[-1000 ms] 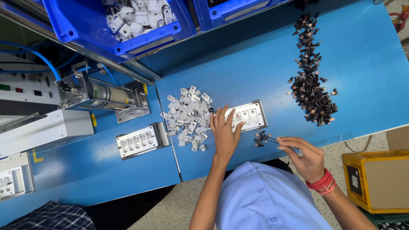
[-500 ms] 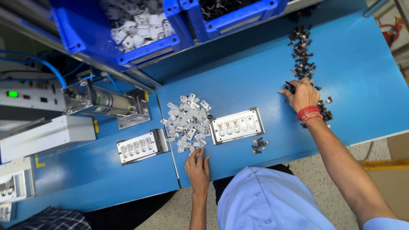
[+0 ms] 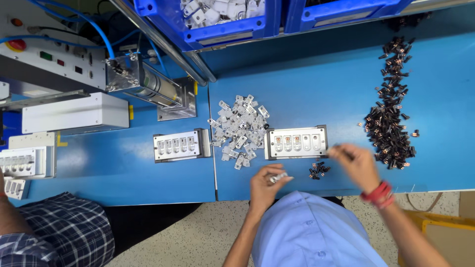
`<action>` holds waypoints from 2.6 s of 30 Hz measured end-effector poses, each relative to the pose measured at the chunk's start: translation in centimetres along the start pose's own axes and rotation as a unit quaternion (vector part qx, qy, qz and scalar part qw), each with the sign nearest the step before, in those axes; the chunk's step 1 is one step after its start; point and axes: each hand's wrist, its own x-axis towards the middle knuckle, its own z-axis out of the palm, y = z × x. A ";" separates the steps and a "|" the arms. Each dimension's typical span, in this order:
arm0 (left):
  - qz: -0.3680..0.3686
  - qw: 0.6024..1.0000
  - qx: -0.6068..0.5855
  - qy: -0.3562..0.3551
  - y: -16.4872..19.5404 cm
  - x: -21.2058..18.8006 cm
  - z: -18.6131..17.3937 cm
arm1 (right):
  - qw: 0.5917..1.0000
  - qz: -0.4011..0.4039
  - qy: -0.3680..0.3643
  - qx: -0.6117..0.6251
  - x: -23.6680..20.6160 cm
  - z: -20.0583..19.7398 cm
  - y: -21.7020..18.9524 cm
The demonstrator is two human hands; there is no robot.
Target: The person assembles small electrical components by hand at a blue workbench. They pick white plastic housings and dark metal pins, insert the pins into the housings, and place the assembled units into a metal tray. A coworker is visible to the left performing a similar task.
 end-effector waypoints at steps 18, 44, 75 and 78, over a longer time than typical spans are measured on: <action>0.144 0.951 0.235 -0.140 6.2 1.1 7.3 | 0.968 -0.042 0.122 0.217 -6.7 4.3 -1.4; 0.017 0.966 0.213 -0.143 5.5 0.4 6.1 | 0.943 -0.321 0.080 -0.041 -9.7 -0.2 -3.2; 0.225 0.866 0.442 0.073 0.4 5.0 1.1 | 0.945 -0.018 0.303 -0.124 -3.1 -10.4 5.6; 0.211 0.826 0.481 0.202 0.0 3.1 -2.0 | 0.927 -0.051 0.327 -0.178 -0.4 -12.7 6.2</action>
